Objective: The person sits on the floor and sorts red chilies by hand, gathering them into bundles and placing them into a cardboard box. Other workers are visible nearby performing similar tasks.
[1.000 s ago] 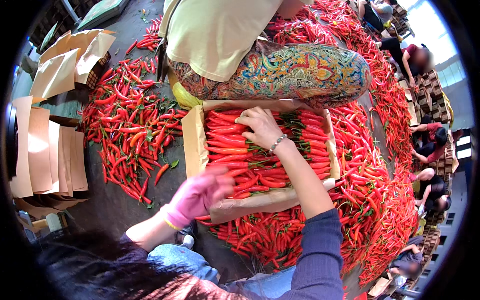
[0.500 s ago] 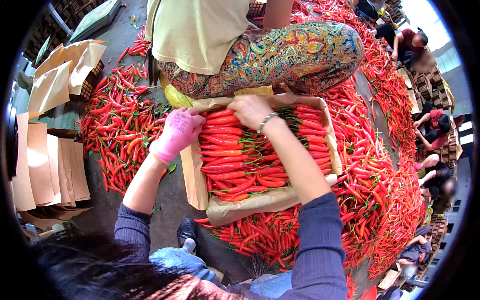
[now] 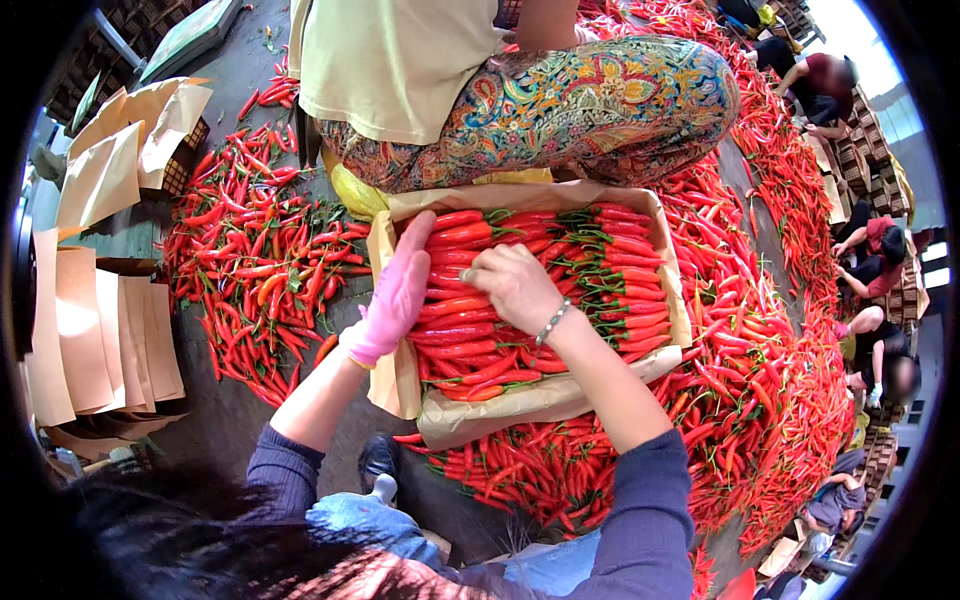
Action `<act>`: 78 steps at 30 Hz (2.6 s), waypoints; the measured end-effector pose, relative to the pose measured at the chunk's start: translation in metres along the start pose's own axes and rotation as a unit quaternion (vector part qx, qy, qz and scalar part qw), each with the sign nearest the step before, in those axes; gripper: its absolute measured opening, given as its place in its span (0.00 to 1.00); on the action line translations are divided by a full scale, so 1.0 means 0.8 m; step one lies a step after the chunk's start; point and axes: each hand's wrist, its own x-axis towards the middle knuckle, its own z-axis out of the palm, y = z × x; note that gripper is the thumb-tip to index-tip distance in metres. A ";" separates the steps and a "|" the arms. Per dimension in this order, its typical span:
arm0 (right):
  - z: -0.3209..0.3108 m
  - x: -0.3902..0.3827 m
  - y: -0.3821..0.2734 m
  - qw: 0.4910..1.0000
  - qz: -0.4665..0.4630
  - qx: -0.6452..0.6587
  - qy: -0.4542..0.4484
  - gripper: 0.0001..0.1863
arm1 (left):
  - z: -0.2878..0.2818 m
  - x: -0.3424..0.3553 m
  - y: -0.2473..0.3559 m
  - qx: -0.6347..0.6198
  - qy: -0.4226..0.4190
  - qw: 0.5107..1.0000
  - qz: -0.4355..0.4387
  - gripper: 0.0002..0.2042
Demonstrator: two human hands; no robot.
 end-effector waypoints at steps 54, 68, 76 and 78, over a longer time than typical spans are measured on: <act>0.205 -0.260 -0.249 0.769 0.628 0.113 -0.040 0.14 | -0.030 -0.326 0.093 -0.065 -0.478 0.827 -0.288 0.07; 0.230 -0.271 -0.216 0.772 0.589 0.238 0.020 0.20 | 0.036 -0.220 0.013 0.137 -0.424 0.889 -0.108 0.25; 0.179 -0.252 -0.146 0.765 0.625 0.125 -0.094 0.19 | 0.015 -0.231 0.031 0.114 -0.350 0.850 -0.377 0.22; 0.194 -0.242 -0.126 0.769 0.624 0.084 -0.112 0.17 | 0.016 -0.243 0.010 0.104 -0.350 0.854 -0.371 0.22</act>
